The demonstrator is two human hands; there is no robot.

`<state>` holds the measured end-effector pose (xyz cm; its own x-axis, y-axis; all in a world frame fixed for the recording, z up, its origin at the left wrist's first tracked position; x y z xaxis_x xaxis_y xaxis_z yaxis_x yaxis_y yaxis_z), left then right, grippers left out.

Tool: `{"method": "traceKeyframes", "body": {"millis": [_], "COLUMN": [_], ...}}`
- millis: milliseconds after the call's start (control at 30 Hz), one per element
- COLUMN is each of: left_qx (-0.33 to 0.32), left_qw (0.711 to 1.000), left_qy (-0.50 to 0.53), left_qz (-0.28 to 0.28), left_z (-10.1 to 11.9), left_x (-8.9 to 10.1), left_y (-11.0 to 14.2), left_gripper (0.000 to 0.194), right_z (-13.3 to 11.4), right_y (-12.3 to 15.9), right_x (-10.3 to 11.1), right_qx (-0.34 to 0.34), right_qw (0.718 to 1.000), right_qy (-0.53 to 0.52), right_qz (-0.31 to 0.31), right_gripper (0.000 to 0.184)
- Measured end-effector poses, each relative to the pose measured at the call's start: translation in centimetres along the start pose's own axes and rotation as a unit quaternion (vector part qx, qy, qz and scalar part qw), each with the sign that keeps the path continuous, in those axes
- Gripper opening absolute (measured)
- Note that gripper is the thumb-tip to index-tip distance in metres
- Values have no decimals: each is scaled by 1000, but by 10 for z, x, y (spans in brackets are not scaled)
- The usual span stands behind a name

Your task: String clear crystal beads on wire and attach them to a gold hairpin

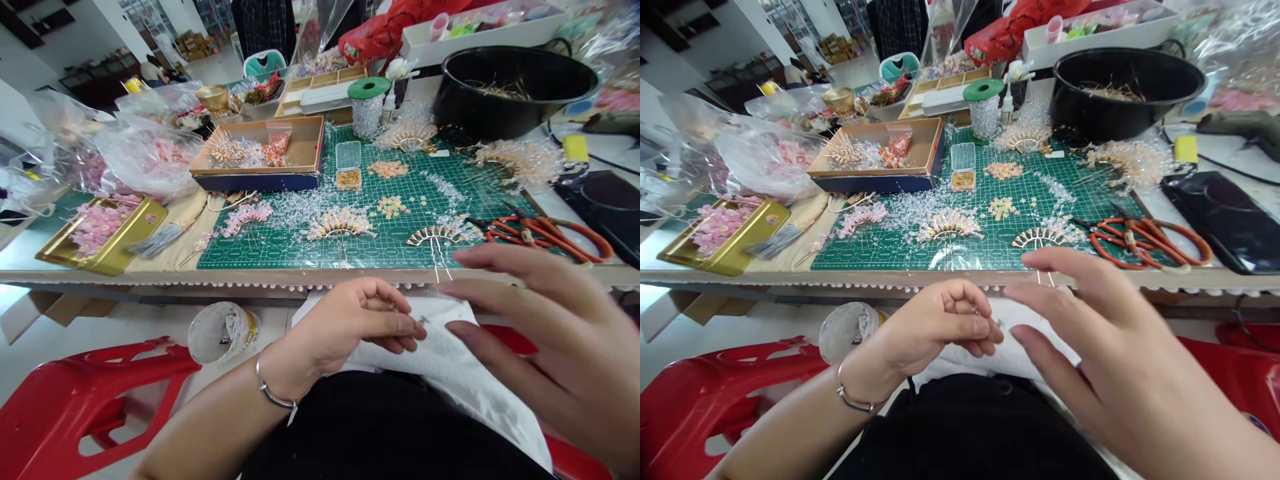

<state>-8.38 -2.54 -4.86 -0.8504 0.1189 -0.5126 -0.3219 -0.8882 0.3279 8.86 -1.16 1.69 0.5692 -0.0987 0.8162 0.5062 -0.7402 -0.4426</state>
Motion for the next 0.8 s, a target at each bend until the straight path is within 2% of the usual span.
{"method": "traceKeyframes", "body": {"millis": [67,200,267,367,433,533,800], "left_qx": [-44,-126,-156,-189,-199,-202,-196], "left_qw": [998,986,979,970,967,966,965], "left_qy": [21,58,67,77,79,78,93], "left_qz": [48,95,109,130,136,140,146], "left_z": [5,14,17,18,18,17,15], "left_x": [2,-3,-7,-10,-11,-11,-12], "left_y": [-3,-7,-8,-8,-8,-8,-12], "left_gripper": [33,23,20,19,19,18,19], "right_z": [-5,-23,-25,-23,-22,-23,-18], "right_y": [2,6,3,-4,-8,-11,-14], "right_x": [6,-14,-28,-39,-40,-39,-44], "right_qx": [-36,-71,-100,-124,-122,-112,-72], "right_qw": [999,995,994,991,989,989,995], "right_qy": [1,-65,-37,14,34,52,34], "right_qz": [36,-25,-14,44,69,81,64], "right_gripper": [21,8,18,31,34,29,19]}}
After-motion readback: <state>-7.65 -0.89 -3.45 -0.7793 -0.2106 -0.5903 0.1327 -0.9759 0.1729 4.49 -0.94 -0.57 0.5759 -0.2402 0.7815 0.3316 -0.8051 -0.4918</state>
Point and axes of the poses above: each hand's wrist, its own y-axis away from the middle knuckle, its own x-axis out of the back of the hand, z = x × y, the point moved 5 cm from there along -y, towards the middle knuckle, and after that the axes turned 11 degrees about -x, right-handed, at the moved point
